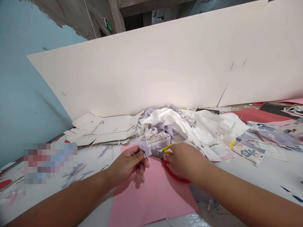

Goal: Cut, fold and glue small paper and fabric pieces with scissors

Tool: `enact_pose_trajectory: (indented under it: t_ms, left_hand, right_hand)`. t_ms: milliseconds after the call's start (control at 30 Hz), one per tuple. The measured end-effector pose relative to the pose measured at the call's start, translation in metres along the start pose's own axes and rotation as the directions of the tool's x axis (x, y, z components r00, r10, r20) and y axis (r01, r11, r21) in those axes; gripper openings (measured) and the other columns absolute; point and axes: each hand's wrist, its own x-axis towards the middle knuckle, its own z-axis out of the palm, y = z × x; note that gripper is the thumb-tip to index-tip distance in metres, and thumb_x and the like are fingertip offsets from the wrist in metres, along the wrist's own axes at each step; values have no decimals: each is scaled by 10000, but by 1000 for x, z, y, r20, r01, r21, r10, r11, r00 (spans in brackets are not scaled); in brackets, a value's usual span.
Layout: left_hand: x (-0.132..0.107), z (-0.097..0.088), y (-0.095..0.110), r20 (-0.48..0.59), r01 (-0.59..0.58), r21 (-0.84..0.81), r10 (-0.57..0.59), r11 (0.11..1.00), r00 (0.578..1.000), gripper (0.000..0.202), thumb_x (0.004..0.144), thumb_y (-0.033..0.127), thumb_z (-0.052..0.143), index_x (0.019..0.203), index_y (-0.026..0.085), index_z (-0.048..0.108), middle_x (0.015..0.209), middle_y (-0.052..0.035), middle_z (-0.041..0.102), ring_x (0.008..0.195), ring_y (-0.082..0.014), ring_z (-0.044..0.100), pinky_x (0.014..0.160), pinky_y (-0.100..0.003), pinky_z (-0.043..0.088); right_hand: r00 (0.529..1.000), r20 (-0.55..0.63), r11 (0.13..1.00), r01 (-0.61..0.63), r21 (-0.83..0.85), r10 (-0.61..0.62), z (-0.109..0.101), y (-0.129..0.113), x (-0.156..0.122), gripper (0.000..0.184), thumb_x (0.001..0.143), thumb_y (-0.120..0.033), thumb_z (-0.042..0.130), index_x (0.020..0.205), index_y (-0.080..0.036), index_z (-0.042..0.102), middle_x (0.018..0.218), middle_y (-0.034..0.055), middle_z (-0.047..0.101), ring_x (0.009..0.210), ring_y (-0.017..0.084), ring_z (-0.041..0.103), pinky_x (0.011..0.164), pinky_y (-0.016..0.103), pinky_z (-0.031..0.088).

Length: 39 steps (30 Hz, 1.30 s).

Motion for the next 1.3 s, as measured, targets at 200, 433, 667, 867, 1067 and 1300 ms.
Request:
enact_pose_trajectory:
  t_ms: [200, 433, 667, 867, 1067, 1300]
  left_hand:
    - [-2, 2, -4, 36, 80, 2, -80, 997, 996, 220, 789, 350, 459, 815, 153, 553, 576, -8, 538, 465, -110, 521, 394, -223, 417]
    - [-4, 4, -3, 236, 106, -51, -92, 993, 967, 222, 673, 130, 469, 877, 144, 556, 742, -61, 622, 543, -115, 569, 521, -231, 405]
    - [0, -2, -10, 45, 64, 98, -69, 993, 997, 314, 788, 431, 439, 798, 135, 542, 599, -45, 586, 454, -119, 555, 435, -214, 382]
    - [2, -1, -17, -81, 28, 110, -19, 993, 997, 286, 756, 434, 507, 737, 149, 506, 547, -11, 555, 441, -101, 516, 447, -237, 439]
    - [1, 2, -15, -132, 34, 97, -21, 995, 991, 312, 666, 440, 618, 733, 169, 478, 501, 27, 517, 441, -98, 491, 404, -216, 427]
    - [3, -2, -15, -282, -86, 76, 104, 993, 954, 341, 758, 530, 451, 726, 191, 453, 468, 59, 440, 376, -57, 384, 387, -178, 334]
  right_hand:
    - [968, -137, 902, 245, 355, -209, 0, -12, -10, 202, 802, -356, 413, 842, -225, 562, 741, 14, 613, 638, 143, 544, 545, 237, 368]
    - [986, -10, 411, 77, 909, -164, 28, -26, -16, 218, 800, -363, 468, 681, -182, 487, 535, -33, 501, 544, 121, 483, 555, 255, 378]
    - [983, -56, 473, 134, 871, -175, 31, -21, -17, 266, 816, -337, 435, 627, -173, 526, 602, -11, 525, 582, 119, 471, 577, 253, 367]
    - [991, 2, 359, 47, 932, -133, 35, -23, -19, 220, 802, -336, 461, 967, -193, 490, 678, -14, 547, 585, 120, 500, 564, 255, 412]
    - [993, -54, 470, 99, 877, -108, 34, -22, -20, 128, 798, -298, 467, 720, -197, 481, 593, -42, 466, 541, 101, 459, 518, 226, 379]
    - [922, -317, 547, 386, 743, -220, 38, -19, -18, 68, 803, -221, 443, 757, -221, 493, 941, 30, 495, 889, 152, 497, 713, 257, 419]
